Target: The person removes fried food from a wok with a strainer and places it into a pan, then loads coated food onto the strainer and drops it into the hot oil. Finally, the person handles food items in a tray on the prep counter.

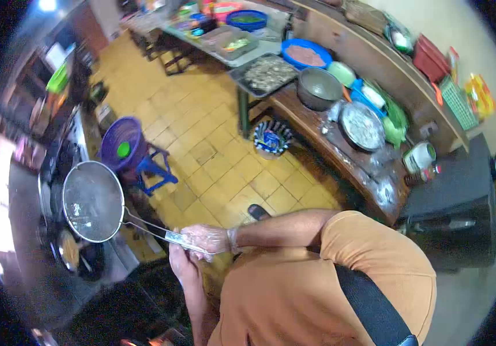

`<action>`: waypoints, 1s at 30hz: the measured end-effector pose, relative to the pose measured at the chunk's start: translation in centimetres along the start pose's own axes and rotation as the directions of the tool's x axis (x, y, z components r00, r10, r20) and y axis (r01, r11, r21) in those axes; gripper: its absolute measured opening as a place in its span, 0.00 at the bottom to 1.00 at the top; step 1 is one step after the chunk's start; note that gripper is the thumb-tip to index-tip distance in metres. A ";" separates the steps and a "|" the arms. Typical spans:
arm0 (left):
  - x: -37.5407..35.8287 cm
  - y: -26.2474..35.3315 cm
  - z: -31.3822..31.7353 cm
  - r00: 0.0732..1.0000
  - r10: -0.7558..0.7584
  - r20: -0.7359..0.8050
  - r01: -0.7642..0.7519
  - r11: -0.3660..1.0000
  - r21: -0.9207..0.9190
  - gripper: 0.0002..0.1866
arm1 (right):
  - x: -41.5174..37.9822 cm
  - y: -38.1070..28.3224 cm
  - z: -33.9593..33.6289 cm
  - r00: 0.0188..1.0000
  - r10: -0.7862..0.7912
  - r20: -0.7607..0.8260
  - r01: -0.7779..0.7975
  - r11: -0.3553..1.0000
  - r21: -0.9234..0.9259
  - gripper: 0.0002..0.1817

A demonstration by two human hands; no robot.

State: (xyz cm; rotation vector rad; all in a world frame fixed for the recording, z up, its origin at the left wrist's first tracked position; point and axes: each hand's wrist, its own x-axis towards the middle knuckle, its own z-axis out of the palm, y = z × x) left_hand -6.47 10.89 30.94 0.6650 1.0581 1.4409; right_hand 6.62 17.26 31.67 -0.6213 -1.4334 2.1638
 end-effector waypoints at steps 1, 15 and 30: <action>1.4 -0.2 4.9 0.997 0.061 -0.046 -0.056 0.993 0.102 0.20 | -1.3 -0.1 -2.3 0.998 0.043 -0.052 -0.024 0.949 0.315 0.15; 10.8 -8.0 24.9 0.938 -0.300 0.175 0.186 0.859 0.477 0.06 | -43.9 -0.3 -47.9 0.024 -0.315 -0.949 -0.734 0.639 -0.231 0.21; 12.5 -10.2 37.9 0.771 -0.579 0.265 0.141 0.560 0.816 0.10 | -47.6 1.6 -59.9 0.156 -0.118 -0.981 -0.843 0.502 -0.194 0.26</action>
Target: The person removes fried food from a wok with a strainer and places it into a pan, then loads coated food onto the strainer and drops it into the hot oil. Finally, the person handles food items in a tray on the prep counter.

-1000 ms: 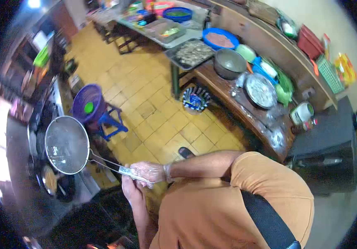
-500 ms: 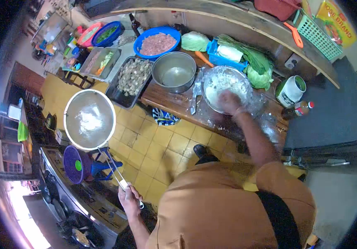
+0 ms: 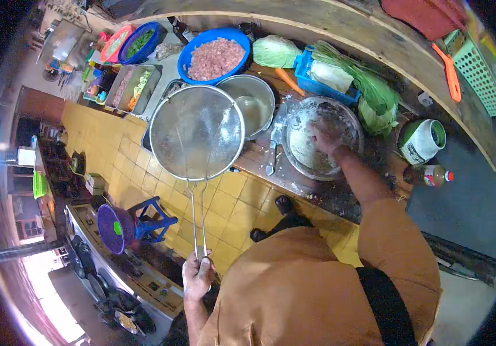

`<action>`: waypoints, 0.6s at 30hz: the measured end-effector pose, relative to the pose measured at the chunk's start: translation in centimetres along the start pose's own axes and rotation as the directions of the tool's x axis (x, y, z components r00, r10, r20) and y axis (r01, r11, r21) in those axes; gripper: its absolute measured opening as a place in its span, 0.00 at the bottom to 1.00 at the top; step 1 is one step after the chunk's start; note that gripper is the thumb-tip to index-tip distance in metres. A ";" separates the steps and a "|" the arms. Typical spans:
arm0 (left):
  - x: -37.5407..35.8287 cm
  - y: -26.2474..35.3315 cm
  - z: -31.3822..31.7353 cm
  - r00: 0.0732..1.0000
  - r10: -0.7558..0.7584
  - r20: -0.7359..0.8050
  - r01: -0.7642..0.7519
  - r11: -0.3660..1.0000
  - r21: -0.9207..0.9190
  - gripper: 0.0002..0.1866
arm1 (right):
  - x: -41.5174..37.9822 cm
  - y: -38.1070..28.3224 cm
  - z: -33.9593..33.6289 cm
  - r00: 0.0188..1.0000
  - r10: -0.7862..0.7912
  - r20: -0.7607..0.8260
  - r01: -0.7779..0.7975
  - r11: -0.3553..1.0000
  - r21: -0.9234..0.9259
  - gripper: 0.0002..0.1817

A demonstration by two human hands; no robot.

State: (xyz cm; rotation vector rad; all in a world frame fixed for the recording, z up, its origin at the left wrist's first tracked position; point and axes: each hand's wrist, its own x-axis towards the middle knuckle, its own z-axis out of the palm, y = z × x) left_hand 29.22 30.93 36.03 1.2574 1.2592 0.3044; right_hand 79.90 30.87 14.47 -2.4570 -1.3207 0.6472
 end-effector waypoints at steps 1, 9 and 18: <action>0.3 0.2 0.1 1.000 0.004 0.006 -0.004 1.000 0.004 0.10 | 0.5 0.2 -0.4 0.999 0.046 0.001 -0.045 0.989 0.140 0.24; 3.3 1.9 0.0 0.979 0.028 0.203 -0.025 1.000 -0.017 0.11 | -1.1 4.4 -0.7 0.949 0.217 -0.228 -0.060 0.836 0.545 0.24; 7.4 3.0 1.4 0.861 -0.021 0.507 0.027 1.000 -0.005 0.10 | -9.9 -4.6 -10.1 0.997 0.076 0.000 0.002 -0.024 1.000 0.21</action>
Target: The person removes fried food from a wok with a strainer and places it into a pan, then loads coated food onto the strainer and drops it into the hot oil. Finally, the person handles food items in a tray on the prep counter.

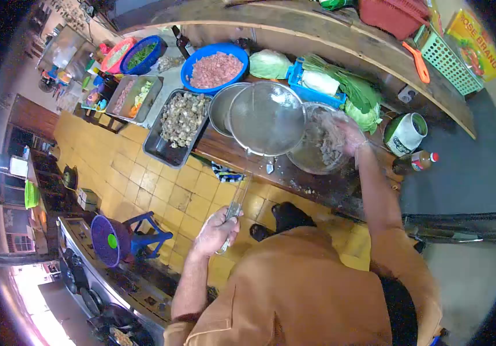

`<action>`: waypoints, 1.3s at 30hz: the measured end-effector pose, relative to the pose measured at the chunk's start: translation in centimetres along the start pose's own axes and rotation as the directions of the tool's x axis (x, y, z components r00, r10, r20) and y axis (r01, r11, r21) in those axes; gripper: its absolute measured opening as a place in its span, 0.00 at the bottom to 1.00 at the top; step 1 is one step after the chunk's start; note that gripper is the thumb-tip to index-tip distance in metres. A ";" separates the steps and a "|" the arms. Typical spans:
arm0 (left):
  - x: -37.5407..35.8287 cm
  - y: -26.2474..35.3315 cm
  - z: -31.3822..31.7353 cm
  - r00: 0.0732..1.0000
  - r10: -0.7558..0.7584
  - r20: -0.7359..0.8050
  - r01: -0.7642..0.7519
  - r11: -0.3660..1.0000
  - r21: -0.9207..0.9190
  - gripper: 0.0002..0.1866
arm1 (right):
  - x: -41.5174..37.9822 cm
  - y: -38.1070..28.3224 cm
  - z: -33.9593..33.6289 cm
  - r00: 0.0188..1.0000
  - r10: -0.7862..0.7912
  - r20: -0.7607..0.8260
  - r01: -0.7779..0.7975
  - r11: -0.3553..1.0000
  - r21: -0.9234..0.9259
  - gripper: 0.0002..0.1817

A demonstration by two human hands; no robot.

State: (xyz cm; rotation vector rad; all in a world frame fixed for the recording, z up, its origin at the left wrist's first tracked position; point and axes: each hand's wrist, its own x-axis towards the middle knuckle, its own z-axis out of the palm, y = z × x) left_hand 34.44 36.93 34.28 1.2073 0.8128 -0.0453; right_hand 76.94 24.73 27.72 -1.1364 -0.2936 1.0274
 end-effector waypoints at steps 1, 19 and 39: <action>0.1 0.2 0.6 1.000 -0.013 0.006 0.013 1.000 -0.007 0.10 | 0.0 -0.9 1.0 1.000 0.012 -0.010 -0.012 1.000 -0.002 0.21; 1.1 0.7 5.5 0.995 -0.057 0.081 0.070 0.984 -0.163 0.09 | 5.5 -6.2 0.8 0.840 -0.150 0.521 0.443 0.745 -0.499 0.17; -3.0 0.8 7.0 0.967 0.011 -0.253 -0.065 0.977 -0.204 0.10 | 8.5 10.6 -8.7 0.960 0.203 0.191 0.246 -0.295 -0.923 0.27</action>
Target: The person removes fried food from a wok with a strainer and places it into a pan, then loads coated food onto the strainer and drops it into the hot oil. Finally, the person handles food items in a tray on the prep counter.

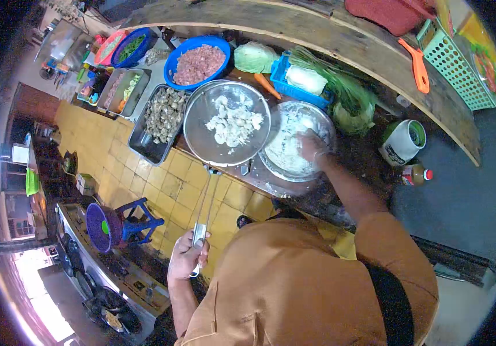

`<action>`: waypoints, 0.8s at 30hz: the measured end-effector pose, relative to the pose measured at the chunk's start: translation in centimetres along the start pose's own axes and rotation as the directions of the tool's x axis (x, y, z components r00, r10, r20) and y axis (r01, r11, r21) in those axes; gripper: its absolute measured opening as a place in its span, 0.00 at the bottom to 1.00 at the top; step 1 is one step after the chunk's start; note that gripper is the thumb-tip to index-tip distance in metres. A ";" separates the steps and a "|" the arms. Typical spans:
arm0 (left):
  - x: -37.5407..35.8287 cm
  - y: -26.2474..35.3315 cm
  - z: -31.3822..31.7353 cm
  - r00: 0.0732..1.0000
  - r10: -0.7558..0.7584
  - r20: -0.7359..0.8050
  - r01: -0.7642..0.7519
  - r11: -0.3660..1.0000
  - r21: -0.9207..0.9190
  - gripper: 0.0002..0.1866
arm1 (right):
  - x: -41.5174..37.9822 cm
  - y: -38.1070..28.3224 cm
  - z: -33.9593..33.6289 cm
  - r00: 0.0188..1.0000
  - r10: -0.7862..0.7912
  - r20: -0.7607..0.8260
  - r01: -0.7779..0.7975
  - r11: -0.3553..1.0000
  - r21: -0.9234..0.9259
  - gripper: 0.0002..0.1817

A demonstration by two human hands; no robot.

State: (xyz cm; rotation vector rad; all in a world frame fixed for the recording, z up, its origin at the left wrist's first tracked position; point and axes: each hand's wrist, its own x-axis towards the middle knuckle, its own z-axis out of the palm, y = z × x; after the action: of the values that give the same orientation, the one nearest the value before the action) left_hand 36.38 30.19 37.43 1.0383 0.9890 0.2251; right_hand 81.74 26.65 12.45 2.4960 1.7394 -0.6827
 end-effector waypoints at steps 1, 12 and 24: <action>0.0 -0.1 0.1 1.000 -0.001 0.005 0.000 0.999 0.042 0.10 | 0.7 1.9 2.9 0.968 -0.006 -0.251 0.028 0.996 0.086 0.29; -0.1 -0.5 -0.8 0.996 -0.044 0.083 0.038 0.997 0.074 0.08 | 2.3 0.6 4.9 0.871 0.147 -0.470 -0.071 0.982 0.174 0.17; 3.5 -1.6 -1.0 0.971 -0.097 0.219 0.065 0.987 0.149 0.09 | -2.6 -6.6 -15.3 0.981 0.097 -0.166 0.153 0.130 0.980 0.18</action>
State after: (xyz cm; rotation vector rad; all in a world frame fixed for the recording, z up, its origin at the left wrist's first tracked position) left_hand 37.15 31.99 34.01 1.1227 0.8473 -0.0316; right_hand 80.24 30.82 28.70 3.2859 1.5370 -2.4342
